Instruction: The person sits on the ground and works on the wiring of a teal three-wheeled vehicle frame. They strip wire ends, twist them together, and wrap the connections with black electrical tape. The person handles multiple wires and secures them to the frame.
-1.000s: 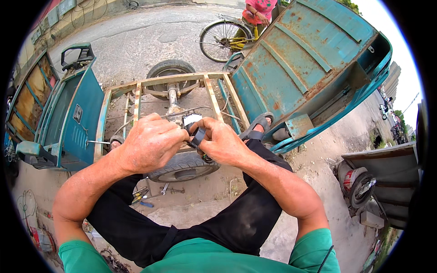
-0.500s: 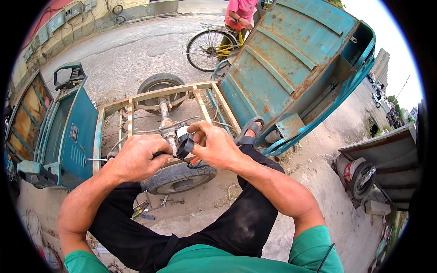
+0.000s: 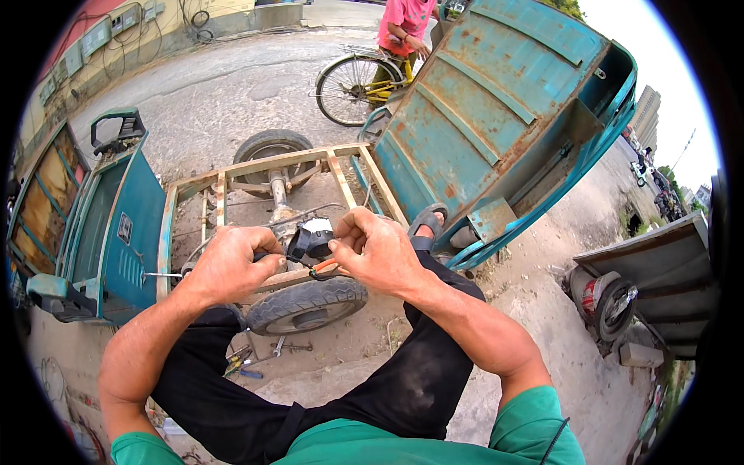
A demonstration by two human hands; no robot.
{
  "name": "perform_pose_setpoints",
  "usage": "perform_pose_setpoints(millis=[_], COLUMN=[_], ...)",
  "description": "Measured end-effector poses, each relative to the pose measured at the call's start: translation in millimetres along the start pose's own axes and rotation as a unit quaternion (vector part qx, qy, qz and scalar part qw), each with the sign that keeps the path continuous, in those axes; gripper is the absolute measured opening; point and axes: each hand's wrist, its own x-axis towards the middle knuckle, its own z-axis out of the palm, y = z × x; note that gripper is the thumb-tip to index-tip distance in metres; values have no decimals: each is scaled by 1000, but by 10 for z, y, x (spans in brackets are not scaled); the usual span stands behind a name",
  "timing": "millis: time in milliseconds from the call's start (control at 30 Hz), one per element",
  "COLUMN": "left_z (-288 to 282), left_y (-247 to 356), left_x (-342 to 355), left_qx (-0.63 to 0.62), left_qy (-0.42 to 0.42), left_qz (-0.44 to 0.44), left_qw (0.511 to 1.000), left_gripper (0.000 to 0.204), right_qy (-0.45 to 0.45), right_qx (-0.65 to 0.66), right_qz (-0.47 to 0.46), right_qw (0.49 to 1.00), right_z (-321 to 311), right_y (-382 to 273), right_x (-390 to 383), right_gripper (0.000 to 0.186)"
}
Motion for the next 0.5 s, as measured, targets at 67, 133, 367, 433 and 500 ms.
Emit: perform_pose_setpoints(millis=[67, 133, 367, 433, 500], left_z=[-9, 15, 60, 47, 47], left_y=[23, 71, 166, 170, 178], left_x=[9, 27, 55, 78, 74], left_qx=[3, 0, 8, 11, 20], left_qy=[-6, -16, -76, -94, -97], left_qz=[-15, -12, 15, 29, 57], left_qw=[1000, 1000, 997, 995, 993], left_gripper=[17, 17, 16, 17, 17], right_qy=[5, -9, -11, -3, -7], right_qx=[-23, -64, -163, -159, -143], right_qz=[-98, -153, -192, -216, -213], right_qw=[995, 986, 968, 963, 966], right_z=[36, 127, 263, 277, 304], right_y=[-32, -64, -49, -66, -64], right_x=[-59, -102, -83, -89, -97], right_gripper=[21, 27, 33, 32, 31])
